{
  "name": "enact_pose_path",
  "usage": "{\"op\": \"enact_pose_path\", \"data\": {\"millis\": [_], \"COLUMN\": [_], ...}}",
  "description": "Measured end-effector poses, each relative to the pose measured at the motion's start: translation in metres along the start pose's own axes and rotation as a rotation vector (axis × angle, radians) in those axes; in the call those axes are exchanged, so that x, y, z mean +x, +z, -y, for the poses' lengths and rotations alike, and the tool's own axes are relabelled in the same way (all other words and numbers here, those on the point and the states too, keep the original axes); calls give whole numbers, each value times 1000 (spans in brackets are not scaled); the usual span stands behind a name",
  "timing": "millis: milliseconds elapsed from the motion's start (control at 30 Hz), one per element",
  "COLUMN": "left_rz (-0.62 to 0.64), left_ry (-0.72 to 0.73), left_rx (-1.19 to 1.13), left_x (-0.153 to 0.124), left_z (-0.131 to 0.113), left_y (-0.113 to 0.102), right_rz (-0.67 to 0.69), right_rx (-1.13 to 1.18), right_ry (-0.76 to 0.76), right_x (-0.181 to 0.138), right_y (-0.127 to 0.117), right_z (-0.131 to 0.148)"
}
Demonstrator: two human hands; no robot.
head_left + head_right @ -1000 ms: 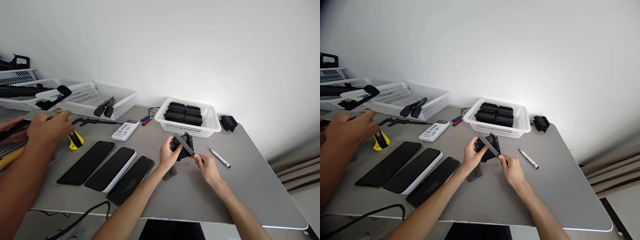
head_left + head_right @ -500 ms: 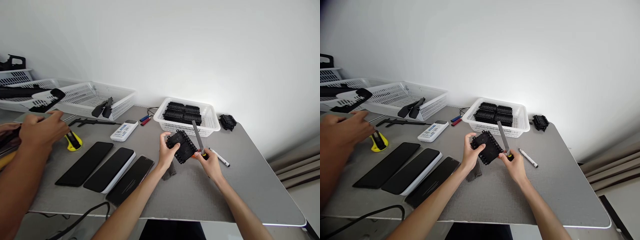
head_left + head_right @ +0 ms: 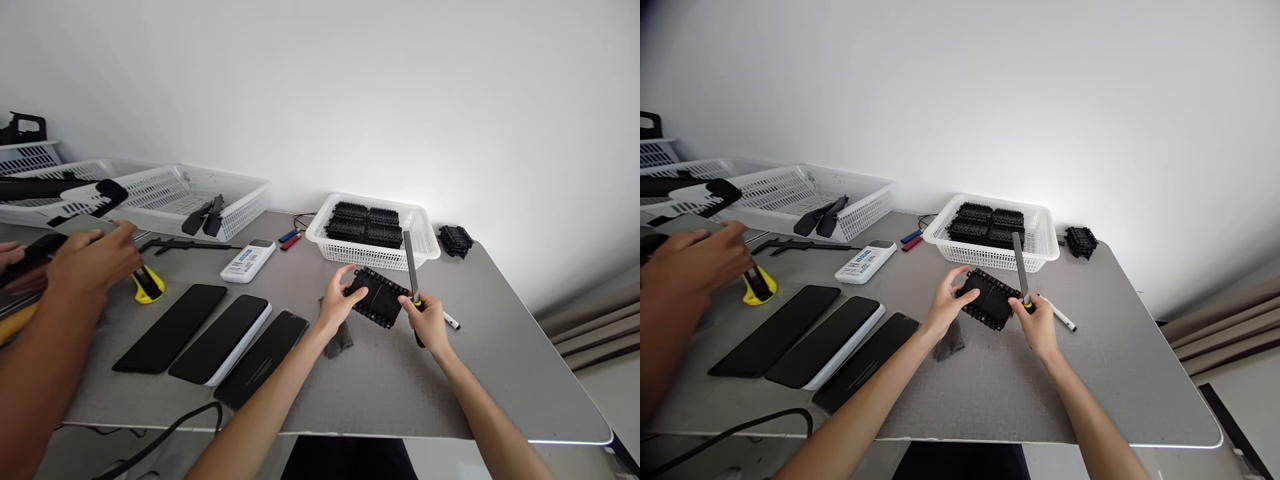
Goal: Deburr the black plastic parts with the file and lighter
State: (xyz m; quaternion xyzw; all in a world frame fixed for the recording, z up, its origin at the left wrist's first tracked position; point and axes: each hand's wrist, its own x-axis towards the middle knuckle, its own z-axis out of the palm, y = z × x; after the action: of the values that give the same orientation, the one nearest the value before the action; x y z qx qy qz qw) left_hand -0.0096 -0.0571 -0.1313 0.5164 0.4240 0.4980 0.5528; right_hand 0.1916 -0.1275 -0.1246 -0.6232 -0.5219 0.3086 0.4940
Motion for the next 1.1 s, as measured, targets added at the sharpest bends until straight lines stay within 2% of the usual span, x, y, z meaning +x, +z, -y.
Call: {"op": "enact_pose_path", "data": {"millis": [133, 300, 400, 667, 867, 1033, 1100], "left_rz": [80, -39, -59, 26, 45, -6, -25], "left_ry": [-73, -77, -54, 58, 57, 40, 45], "left_rx": [-27, -50, -62, -11, -56, -68, -39], "left_x": [-1, -1, 0, -2, -6, -3, -1], "left_z": [-6, -7, -6, 0, 5, 4, 4], "left_y": [1, 2, 1, 4, 9, 4, 3], "right_rz": [-39, -91, -80, -10, -59, -174, -181], "right_rx": [-127, -265, -327, -442, -479, -447, -437], "right_ry": [-67, -182, -215, -229, -212, -163, -160], "right_x": [1, 0, -1, -5, -6, -2, -2], "right_y": [-8, -15, -17, -12, -7, -16, -17], "right_z": [0, 3, 3, 6, 7, 6, 6]}}
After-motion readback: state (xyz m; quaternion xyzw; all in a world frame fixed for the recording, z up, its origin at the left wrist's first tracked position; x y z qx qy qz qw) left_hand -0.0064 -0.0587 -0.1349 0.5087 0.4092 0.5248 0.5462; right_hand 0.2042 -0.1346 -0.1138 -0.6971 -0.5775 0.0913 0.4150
